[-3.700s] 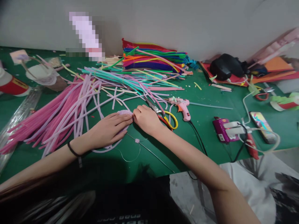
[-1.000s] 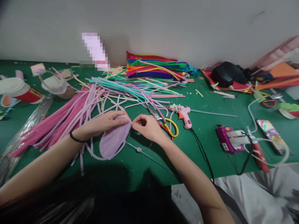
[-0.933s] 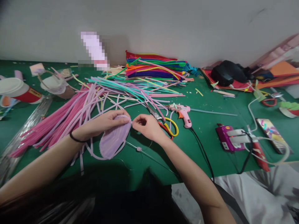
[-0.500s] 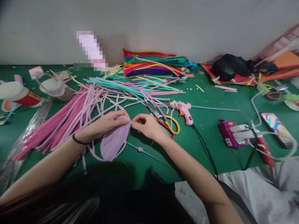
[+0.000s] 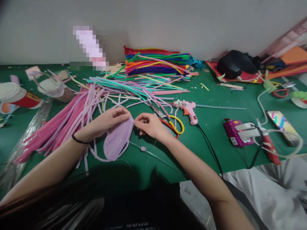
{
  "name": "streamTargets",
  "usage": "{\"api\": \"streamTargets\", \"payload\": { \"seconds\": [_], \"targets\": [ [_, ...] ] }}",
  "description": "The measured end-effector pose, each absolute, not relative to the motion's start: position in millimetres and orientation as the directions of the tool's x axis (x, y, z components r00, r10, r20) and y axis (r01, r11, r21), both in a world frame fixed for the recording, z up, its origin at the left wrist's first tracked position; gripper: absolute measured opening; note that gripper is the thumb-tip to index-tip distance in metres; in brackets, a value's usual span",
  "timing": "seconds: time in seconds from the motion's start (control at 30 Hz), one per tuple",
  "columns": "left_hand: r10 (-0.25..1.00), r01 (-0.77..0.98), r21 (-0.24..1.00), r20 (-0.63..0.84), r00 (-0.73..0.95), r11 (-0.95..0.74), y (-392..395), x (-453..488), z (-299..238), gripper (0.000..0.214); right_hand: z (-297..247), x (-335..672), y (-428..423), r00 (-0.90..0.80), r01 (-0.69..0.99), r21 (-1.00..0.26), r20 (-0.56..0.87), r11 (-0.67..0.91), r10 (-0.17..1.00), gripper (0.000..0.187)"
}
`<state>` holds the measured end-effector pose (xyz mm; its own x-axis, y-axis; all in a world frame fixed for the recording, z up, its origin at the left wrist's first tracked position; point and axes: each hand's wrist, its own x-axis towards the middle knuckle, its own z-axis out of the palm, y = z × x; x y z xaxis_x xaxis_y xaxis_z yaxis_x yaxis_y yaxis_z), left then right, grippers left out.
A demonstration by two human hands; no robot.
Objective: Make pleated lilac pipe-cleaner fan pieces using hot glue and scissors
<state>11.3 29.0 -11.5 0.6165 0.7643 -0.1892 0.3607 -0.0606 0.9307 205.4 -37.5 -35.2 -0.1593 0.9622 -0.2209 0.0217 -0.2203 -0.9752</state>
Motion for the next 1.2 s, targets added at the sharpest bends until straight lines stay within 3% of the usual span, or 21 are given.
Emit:
{"api": "streamTargets", "payload": {
  "seconds": [0.17,0.57,0.8,0.9,1.03,1.1,1.2],
  "targets": [
    [0.800,0.299,0.954,-0.210,0.561,0.041,26,14,-15,0.024,-35,207,-40,-0.224,0.023,-0.955,-0.295,-0.297,0.929,0.011],
    [0.800,0.255,0.957,-0.258,0.542,0.136,26,16,-14,0.026,-36,200,-42,-0.179,0.047,-0.965,-0.262,-0.258,0.948,0.014],
    [0.819,0.293,0.948,-0.266,0.509,0.126,34,9,-20,0.027,-34,206,-38,-0.210,-0.034,-0.951,-0.293,-0.306,0.933,0.025],
    [0.883,0.208,0.967,-0.223,0.413,0.147,45,0,-22,0.025,-29,223,-37,-0.225,-0.012,-0.954,-0.290,-0.301,0.930,0.036],
    [0.947,-0.034,0.971,-0.221,0.232,0.235,63,-17,-14,0.020,-13,248,-37,-0.200,0.257,-0.966,-0.038,0.015,0.979,0.039],
    [0.958,-0.171,0.949,-0.241,0.155,0.266,69,-26,-7,0.014,-2,253,-40,-0.094,0.405,-0.885,0.207,0.227,0.974,0.034],
    [0.972,-0.337,0.913,-0.231,0.041,0.231,75,-34,1,0.007,12,246,-47,0.115,0.616,-0.682,0.574,0.396,0.810,0.023]
  ]
}}
